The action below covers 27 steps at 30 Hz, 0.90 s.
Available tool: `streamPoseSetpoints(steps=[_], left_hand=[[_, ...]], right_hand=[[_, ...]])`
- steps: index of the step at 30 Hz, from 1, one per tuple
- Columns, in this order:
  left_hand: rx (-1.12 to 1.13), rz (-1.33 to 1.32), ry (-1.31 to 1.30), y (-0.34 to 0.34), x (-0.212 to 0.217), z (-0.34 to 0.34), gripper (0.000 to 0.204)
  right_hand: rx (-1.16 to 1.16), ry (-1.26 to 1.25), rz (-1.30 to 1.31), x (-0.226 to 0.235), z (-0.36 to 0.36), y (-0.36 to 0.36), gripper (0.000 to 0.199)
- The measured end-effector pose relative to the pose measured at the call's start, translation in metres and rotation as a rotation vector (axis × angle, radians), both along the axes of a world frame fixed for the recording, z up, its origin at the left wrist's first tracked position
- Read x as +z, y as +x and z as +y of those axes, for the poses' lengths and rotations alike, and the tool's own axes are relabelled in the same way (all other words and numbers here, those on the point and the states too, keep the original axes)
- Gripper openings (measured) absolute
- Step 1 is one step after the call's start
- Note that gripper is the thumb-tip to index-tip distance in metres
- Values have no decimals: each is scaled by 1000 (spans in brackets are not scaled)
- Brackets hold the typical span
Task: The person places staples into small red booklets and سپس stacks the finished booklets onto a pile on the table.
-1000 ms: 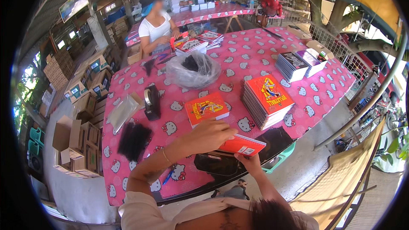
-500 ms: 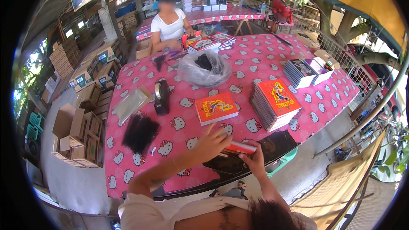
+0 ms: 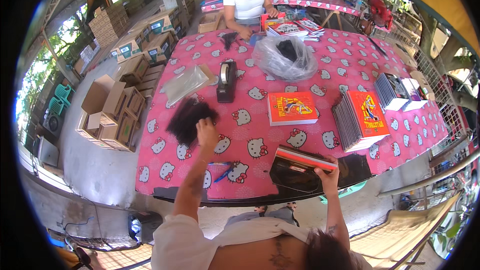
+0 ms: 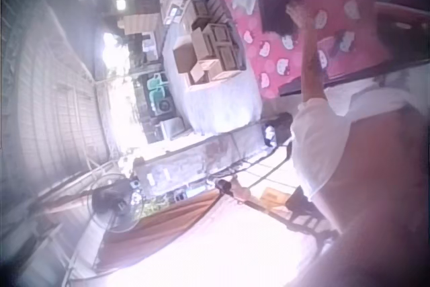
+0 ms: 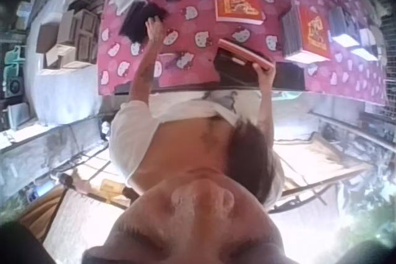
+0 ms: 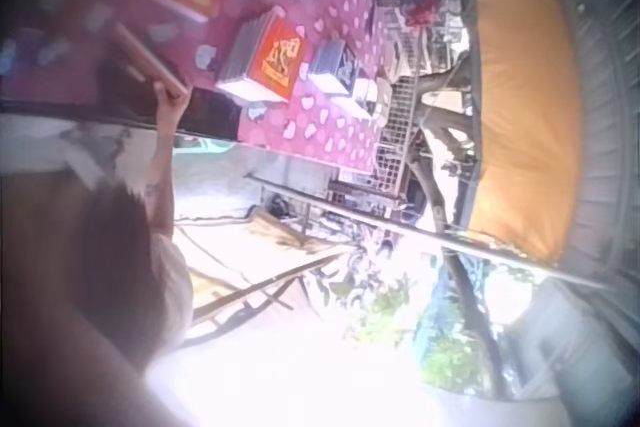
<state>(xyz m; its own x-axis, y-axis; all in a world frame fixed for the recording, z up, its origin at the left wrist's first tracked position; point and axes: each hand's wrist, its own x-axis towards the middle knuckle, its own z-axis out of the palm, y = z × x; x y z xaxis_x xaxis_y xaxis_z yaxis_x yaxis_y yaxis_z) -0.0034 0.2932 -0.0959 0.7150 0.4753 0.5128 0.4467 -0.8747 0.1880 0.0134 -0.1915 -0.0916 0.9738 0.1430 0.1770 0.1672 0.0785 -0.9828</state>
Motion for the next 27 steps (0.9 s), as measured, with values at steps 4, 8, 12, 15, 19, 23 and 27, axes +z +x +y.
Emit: streamPoseSetpoints(steps=[4, 8, 12, 15, 19, 23, 27], left_hand=[[-123, 142, 132, -8, -18, 42, 20], [-220, 88, -191, -5, 0, 12, 27], [-272, 41, 215, -22, -33, -17, 23], [-278, 69, 156, -25, -29, -45, 21], [-351, -29, -22, -21, 7, -40, 18], [-387, -41, -321, -23, 41, -72, 14], [-859, -127, -355, -49, 103, -175, 23]], right_hand=[[-3, 15, 1, 11, 1, 2, 73], [-337, -262, -500, 90, 16, -15, 69], [-75, -780, -725, 130, 78, -26, 56], [-73, -884, -878, 107, 103, -12, 36], [45, -860, -658, 91, 112, 3, 17], [-13, -817, -712, 94, 116, 3, 12], [5, -816, -656, 94, 110, 3, 14]])
